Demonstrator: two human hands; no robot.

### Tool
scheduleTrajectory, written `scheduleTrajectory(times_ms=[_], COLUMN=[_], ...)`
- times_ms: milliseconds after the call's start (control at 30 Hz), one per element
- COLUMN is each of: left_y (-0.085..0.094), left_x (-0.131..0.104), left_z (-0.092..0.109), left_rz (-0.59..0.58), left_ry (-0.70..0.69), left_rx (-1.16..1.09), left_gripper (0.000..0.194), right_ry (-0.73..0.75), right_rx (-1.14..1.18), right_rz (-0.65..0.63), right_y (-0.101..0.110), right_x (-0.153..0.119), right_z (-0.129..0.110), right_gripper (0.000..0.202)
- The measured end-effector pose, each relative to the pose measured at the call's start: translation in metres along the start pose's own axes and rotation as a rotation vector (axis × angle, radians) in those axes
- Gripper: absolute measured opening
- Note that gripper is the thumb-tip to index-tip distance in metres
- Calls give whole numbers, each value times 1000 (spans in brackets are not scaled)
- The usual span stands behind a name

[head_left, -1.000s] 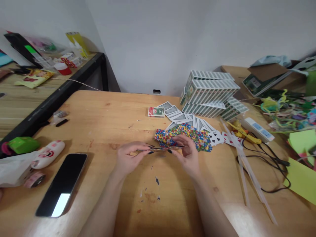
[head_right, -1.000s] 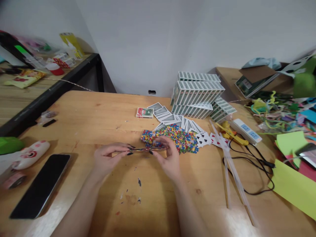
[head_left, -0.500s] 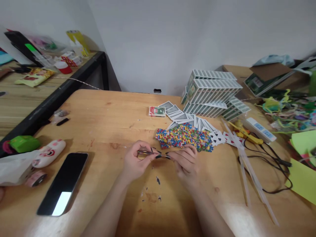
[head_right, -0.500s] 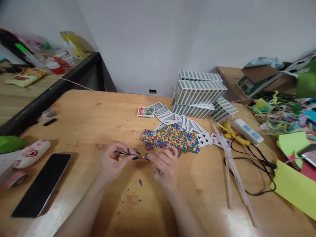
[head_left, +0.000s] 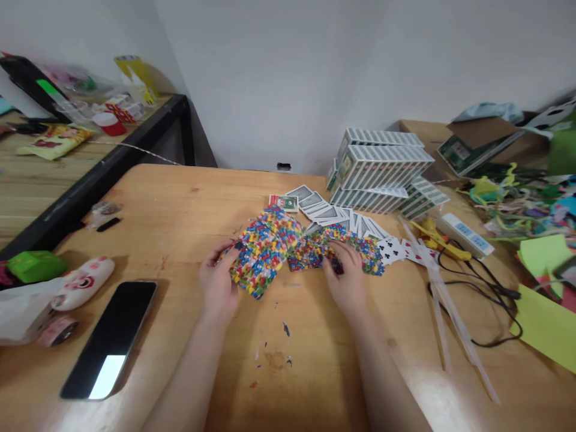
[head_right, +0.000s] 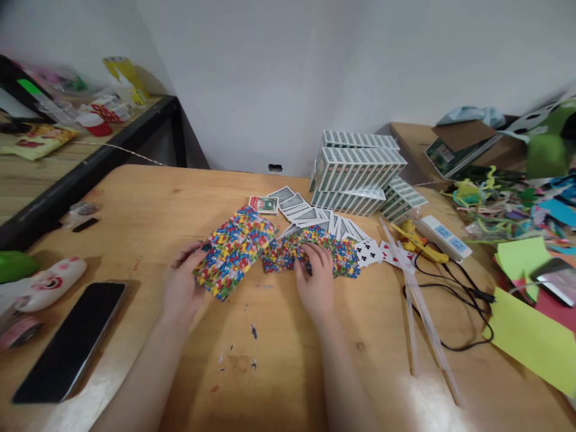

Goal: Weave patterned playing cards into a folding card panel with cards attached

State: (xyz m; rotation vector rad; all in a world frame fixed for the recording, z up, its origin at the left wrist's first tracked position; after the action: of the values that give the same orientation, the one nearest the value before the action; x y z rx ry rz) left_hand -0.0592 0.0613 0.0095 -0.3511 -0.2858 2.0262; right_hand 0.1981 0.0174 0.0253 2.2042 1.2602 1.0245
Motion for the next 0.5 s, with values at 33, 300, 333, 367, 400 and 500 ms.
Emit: scheduleTrajectory(times_ms=[33,300,333,367,400,500], left_y=[-1,-17,-18,-19,-20,-21], left_x=[2,-11,-12,-13,-14,-14], left_z=[-2,-14,-15,-17,-19,-25], left_rz=[-14,-357,-366,-380,-397,-403], left_ry=[48,320,328,340,353,355], left_rx=[-60,-174,-170,-160,-147,-92], left_gripper=[22,17,17,18,19,27], right_ry=[23,-110,-117,-123,-130,-147], right_rx=[-36,-272,-270,-264,-260,-280], right_rz=[-56,-101,-128,-164,-197,-237], right_y=[-7,-14,-13,-14,-15,-16], right_x=[1,-3,-3,-4,-5,-7], right_z=[3,15,14,14,13,9], right_gripper=[28,50,48,44,39,40])
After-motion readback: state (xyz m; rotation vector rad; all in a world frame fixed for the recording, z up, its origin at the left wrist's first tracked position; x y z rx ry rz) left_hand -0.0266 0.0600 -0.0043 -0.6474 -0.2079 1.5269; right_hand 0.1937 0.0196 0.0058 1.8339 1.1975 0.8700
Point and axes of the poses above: each hand's wrist, its own x-axis towards the middle knuckle, its own y-axis out of the back of the hand, z = x × y, the point moved 6 cm from there along x, towards the middle knuckle, and after that the axes turned 10 degrees about -y, right-handed, at the moved point
